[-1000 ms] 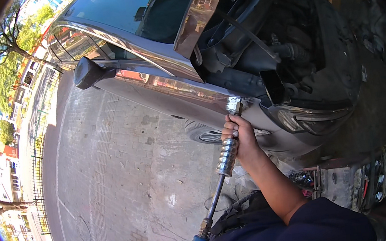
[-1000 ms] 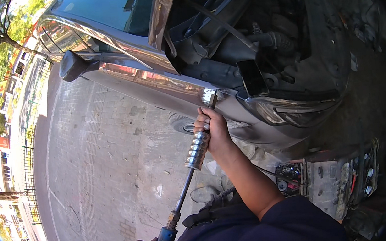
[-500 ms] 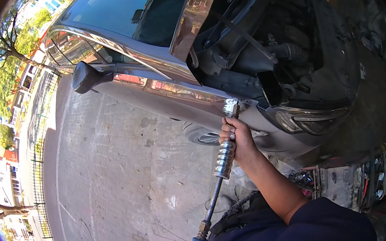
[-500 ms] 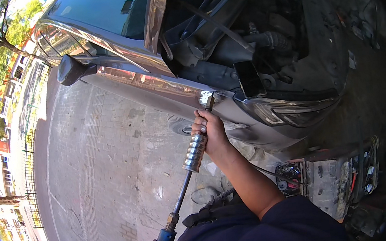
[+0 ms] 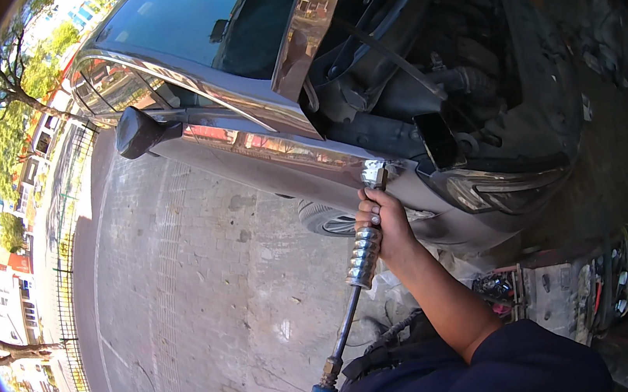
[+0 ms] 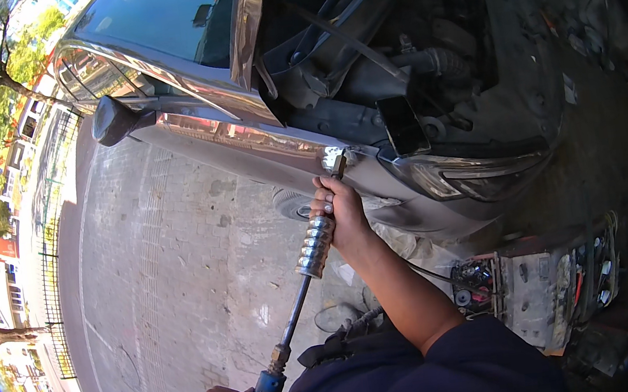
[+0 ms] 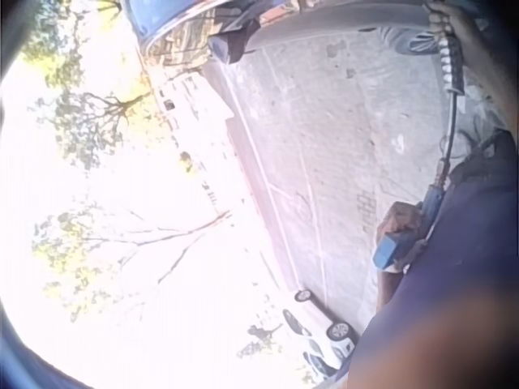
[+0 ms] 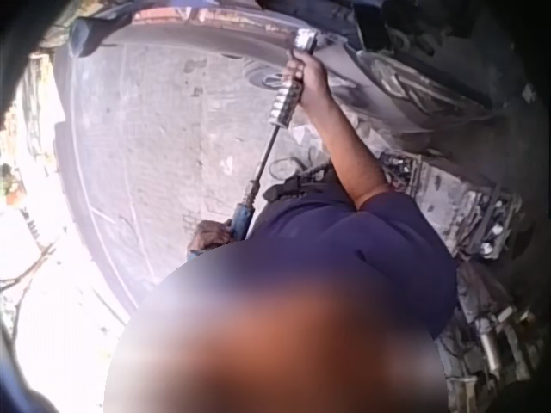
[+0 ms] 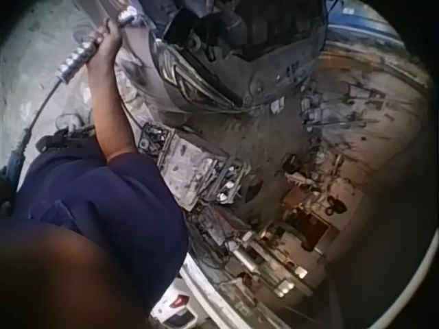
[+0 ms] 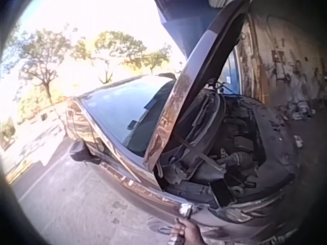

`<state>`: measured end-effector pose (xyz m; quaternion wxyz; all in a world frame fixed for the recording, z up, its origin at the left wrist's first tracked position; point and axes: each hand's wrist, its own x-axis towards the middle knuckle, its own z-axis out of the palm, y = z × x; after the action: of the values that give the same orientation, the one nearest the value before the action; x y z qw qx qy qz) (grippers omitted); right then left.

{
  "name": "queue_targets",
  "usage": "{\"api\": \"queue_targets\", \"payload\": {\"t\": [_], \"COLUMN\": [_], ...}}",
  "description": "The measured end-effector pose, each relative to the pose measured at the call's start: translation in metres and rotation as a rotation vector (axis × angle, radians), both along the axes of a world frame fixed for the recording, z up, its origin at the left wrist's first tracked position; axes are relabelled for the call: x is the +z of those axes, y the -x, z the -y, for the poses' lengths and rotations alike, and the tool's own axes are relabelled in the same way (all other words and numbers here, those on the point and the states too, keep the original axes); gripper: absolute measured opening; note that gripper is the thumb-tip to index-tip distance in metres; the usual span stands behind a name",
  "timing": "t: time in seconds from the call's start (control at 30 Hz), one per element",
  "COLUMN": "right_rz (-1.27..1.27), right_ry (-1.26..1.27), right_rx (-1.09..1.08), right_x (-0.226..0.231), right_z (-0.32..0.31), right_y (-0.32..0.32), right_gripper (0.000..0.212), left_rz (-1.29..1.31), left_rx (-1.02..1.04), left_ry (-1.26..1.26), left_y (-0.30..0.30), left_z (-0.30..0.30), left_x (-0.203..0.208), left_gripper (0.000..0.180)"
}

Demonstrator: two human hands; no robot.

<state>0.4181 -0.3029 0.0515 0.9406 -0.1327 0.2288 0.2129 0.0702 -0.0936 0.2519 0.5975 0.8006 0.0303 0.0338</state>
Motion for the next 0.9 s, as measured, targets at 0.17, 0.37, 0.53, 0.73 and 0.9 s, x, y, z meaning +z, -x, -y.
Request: {"api": "queue_targets", "payload": {"t": [0.17, 0.37, 0.53, 0.73, 0.9], "right_rz": [-0.028, 0.028, 0.034, 0.028, -0.029], "right_ry": [-0.009, -0.015, 0.095, 0.133, 0.130], "right_rx": [-0.002, 0.003, -0.006, 0.036, 0.072], "right_x": [0.001, -0.008, -0.005, 0.003, 0.009], "right_z": [-0.001, 0.000, -0.006, -0.012, -0.020], "right_y": [0.000, -0.001, 0.010, 0.033, 0.042], "right_gripper": [0.011, 0.015, 0.020, 0.023, 0.033], "left_rz": [0.048, 0.038, 0.076, 0.046, 0.083], "left_rx": [-0.044, -0.085, -0.129, -0.056, -0.081], "left_ry": [-0.036, -0.033, -0.083, -0.052, -0.079], "left_y": [-0.006, -0.004, -0.009, -0.009, 0.000], "left_z": [-0.005, -0.012, -0.017, -0.014, -0.021], "left_x": [0.000, -0.005, -0.004, -0.007, -0.018], "left_gripper": [0.035, 0.036, 0.036, 0.037, 0.035]}}
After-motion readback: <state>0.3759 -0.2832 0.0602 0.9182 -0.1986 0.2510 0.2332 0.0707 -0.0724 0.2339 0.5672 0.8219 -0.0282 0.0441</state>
